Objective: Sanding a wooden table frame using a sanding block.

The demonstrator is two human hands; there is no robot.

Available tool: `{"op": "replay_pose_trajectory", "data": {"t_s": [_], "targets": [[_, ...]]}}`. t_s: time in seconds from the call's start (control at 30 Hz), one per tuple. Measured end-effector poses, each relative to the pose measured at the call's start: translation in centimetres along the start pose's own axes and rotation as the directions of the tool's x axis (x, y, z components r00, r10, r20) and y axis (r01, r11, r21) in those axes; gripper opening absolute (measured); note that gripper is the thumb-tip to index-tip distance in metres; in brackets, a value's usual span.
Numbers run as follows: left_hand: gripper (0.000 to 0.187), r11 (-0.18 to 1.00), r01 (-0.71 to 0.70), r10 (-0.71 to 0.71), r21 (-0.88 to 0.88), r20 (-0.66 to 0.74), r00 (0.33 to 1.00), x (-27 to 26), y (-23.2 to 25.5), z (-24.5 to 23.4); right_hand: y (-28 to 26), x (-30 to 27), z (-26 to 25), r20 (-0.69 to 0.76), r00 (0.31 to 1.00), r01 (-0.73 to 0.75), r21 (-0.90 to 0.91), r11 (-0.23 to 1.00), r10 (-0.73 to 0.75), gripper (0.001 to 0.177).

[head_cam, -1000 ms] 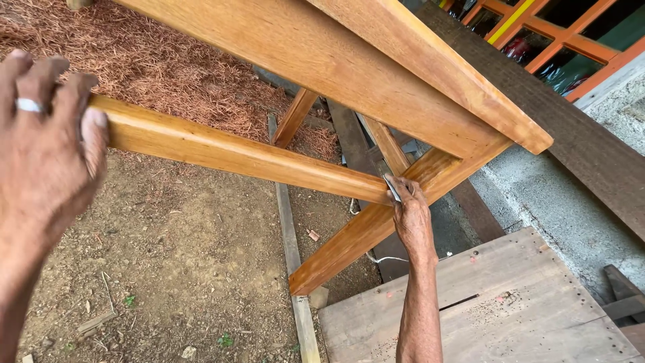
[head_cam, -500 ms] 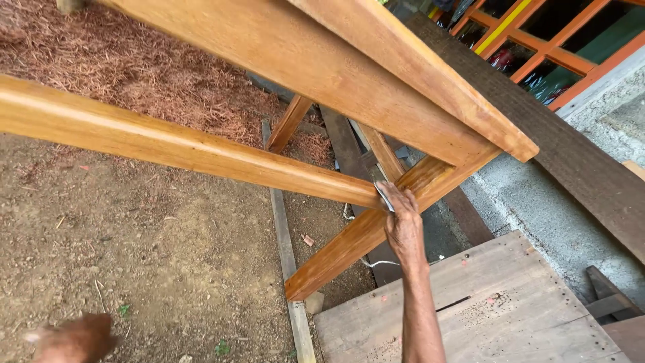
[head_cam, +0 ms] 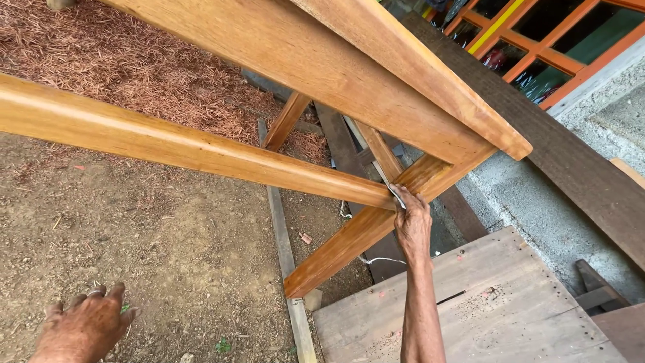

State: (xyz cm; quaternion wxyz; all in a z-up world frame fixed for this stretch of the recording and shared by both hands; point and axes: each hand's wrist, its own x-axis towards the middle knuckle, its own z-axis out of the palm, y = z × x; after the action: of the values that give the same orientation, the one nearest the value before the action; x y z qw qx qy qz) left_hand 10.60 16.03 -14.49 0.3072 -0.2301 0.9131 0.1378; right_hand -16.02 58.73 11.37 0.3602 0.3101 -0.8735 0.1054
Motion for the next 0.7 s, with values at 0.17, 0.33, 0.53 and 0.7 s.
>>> {"op": "replay_pose_trajectory", "data": {"t_s": [0.17, 0.33, 0.53, 0.7], "targets": [[0.066, 0.999, -0.01, 0.006, -0.049, -0.09, 0.996, 0.9, -0.8, 0.4, -0.1, 0.6, -0.8, 0.007, 1.0, 0.006, 0.15, 0.989, -0.008, 0.033], [0.064, 0.999, 0.016, -0.019, -0.034, -0.084, 0.996, 0.5, -0.5, 0.3, -1.5, 0.4, -0.4, 0.011, 0.997, -0.083, 0.124, 0.989, 0.083, 0.033], [0.067, 1.0, -0.001, -0.001, -0.03, -0.078, 0.997, 0.5, -0.8, 0.1, -1.0, 0.5, -0.1, -0.016, 1.0, 0.023, 0.161, 0.987, -0.021, 0.035], [0.072, 0.993, 0.005, -0.014, -0.115, -0.085, 0.996, 1.6, -0.8, 0.7, -1.9, 0.5, 1.8, -0.03, 0.994, -0.105, 0.127, 0.986, 0.11, 0.031]]}}
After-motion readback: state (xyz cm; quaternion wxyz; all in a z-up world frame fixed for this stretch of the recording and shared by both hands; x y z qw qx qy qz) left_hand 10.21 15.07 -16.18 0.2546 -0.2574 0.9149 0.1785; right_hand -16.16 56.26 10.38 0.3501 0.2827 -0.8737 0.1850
